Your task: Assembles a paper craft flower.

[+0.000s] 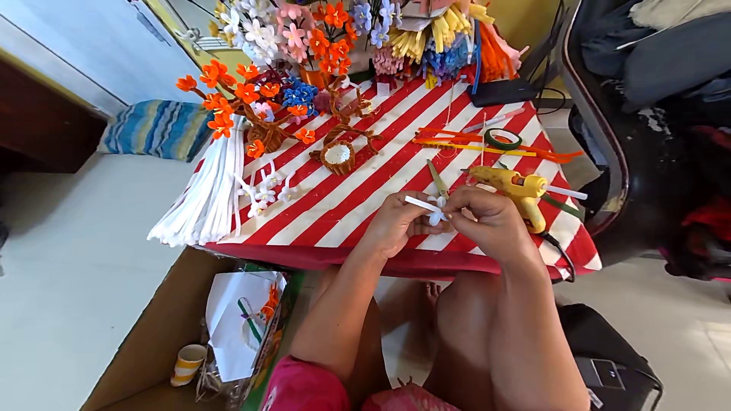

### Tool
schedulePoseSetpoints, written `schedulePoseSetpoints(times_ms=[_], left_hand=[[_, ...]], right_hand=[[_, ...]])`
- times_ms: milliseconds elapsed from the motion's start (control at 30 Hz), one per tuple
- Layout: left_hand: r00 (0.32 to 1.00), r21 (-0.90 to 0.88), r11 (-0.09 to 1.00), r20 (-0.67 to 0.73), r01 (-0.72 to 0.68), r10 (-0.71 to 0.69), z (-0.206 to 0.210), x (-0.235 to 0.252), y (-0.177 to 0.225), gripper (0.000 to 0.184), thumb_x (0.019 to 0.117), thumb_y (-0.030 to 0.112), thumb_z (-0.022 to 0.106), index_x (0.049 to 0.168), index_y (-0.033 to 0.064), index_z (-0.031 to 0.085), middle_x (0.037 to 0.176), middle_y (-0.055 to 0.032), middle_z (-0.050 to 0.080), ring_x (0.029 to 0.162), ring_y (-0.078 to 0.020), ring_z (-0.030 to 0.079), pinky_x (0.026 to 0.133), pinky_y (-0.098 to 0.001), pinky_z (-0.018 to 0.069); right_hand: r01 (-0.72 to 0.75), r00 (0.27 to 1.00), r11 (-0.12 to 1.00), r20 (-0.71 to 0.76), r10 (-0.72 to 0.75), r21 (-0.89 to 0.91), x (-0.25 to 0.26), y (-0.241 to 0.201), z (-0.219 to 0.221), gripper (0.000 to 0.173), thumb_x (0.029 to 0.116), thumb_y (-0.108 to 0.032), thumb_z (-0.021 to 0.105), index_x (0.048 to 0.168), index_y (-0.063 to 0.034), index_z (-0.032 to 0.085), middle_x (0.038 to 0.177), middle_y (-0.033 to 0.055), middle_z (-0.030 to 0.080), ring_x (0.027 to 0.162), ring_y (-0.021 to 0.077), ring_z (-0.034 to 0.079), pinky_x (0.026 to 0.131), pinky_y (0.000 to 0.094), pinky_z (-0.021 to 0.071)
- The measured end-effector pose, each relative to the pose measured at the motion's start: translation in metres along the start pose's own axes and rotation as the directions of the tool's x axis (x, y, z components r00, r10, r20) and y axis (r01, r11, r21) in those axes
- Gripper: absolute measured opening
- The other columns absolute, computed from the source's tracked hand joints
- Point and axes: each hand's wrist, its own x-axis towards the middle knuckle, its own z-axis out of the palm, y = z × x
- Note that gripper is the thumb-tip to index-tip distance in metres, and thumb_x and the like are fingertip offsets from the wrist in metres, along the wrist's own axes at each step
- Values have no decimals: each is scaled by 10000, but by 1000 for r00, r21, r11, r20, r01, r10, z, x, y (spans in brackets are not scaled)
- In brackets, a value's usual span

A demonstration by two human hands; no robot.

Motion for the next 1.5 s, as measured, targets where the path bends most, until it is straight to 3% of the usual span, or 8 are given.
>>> schedulePoseSetpoints(times_ms=[133, 267, 467, 600, 833, 1033, 1267, 1500], left_hand=[[996, 15, 1000, 86, -17, 16, -5, 2, -2, 389, 1078, 143, 317, 918, 48, 659, 820, -57, 733, 726, -128, 724, 719, -290, 621], [995, 93, 994, 85, -61, 53, -2, 0, -1, 120, 940, -69, 576, 920, 19, 656, 815, -46, 727, 735, -116, 722, 728, -287, 625], [992, 37, 992, -22, -122, 123, 3, 1, -3, 179, 935, -114, 545, 861, 5, 658, 757, -62, 712, 673, -122, 710, 694, -281, 625], [987, -22, 988, -68, -150, 148, 3, 1, -4, 192, 939, -101, 535, 832, 9, 651, 744, -78, 705, 663, -125, 706, 685, -277, 622], [986, -83, 984, -65, -158, 153, 0, 1, -7, 202, 935, -71, 548, 835, 38, 686, 769, -57, 703, 689, -98, 685, 713, -252, 598], [995, -159, 982, -26, -98, 95, -1, 1, -5, 212, 956, -52, 519, 858, 50, 677, 783, -58, 701, 696, -102, 686, 717, -253, 597], [996, -155, 984, 15, -84, 87, -2, 2, -7, 196, 959, -48, 527, 909, 33, 698, 827, -73, 717, 742, -123, 704, 755, -280, 606], [977, -28, 977, -18, -212, 212, 2, 4, -11, 178, 960, -68, 556, 909, 52, 678, 845, -41, 708, 790, -116, 698, 812, -310, 600]], right_hand=[[46, 999, 997, 23, -45, -56, 0, -2, -1, 104, 858, 4, 623, 849, -40, 718, 865, -42, 675, 833, -22, 626, 766, 156, 545], [16, 1000, 997, 28, -15, -71, -1, -4, -3, 88, 852, -8, 628, 840, -47, 707, 851, -42, 666, 818, -18, 623, 762, 160, 545], [-104, 993, 992, -41, 107, 74, 0, -4, -3, 135, 942, -27, 570, 985, -90, 681, 840, -82, 676, 705, -26, 611, 660, 152, 532], [-29, 999, 997, -14, 30, 73, -1, 1, -1, 202, 865, -18, 635, 1032, -114, 695, 974, -51, 687, 875, 42, 658, 808, 235, 580], [250, 961, 935, -56, -272, -252, 4, 2, 9, 118, 862, -13, 674, 962, -5, 736, 966, 38, 685, 943, 42, 639, 843, 185, 551], [321, 938, 908, -43, -345, -268, 5, 3, 10, 91, 891, -16, 679, 957, -10, 741, 965, 47, 687, 953, 59, 646, 859, 193, 550], [251, 962, 958, -70, -262, -136, 3, 6, 8, 97, 870, -17, 680, 951, -30, 731, 969, 12, 674, 910, 35, 647, 807, 196, 575], [-131, 974, 991, -182, 136, 39, 2, -8, 17, 71, 873, -39, 624, 900, -96, 657, 774, -79, 638, 664, -21, 592, 610, 150, 512]])
